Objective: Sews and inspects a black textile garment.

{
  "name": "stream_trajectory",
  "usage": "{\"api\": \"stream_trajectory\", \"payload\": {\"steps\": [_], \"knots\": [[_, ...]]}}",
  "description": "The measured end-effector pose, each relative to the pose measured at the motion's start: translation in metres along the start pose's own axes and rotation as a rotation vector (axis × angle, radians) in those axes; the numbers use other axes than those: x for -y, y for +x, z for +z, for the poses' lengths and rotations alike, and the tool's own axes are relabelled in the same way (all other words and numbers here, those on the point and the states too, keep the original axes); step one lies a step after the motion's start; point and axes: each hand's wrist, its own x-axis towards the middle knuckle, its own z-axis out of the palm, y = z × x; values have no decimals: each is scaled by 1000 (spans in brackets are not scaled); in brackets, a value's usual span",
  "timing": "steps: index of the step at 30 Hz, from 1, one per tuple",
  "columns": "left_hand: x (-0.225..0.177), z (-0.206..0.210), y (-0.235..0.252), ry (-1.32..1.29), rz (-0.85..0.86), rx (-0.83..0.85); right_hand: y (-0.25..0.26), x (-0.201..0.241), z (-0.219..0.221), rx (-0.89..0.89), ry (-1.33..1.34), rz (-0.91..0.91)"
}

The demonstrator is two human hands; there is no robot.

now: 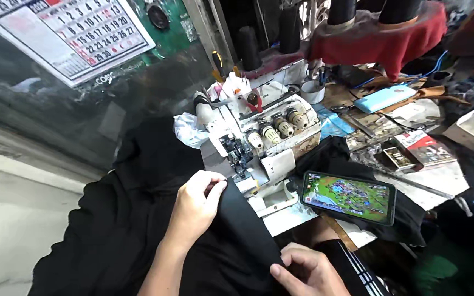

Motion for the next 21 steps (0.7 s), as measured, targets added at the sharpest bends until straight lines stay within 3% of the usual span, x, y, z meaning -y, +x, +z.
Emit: {"api": "stream_trajectory", "payload": {"steps": [10, 17, 21], "knots": [[-3, 7, 9, 99, 29, -32, -1, 1, 2, -72, -99, 77], [-13, 7, 10, 77, 7, -38, 5, 0, 3, -131, -17, 89], [-14, 6, 14, 110, -25, 17, 10, 28, 5, -126, 68, 231]]}}
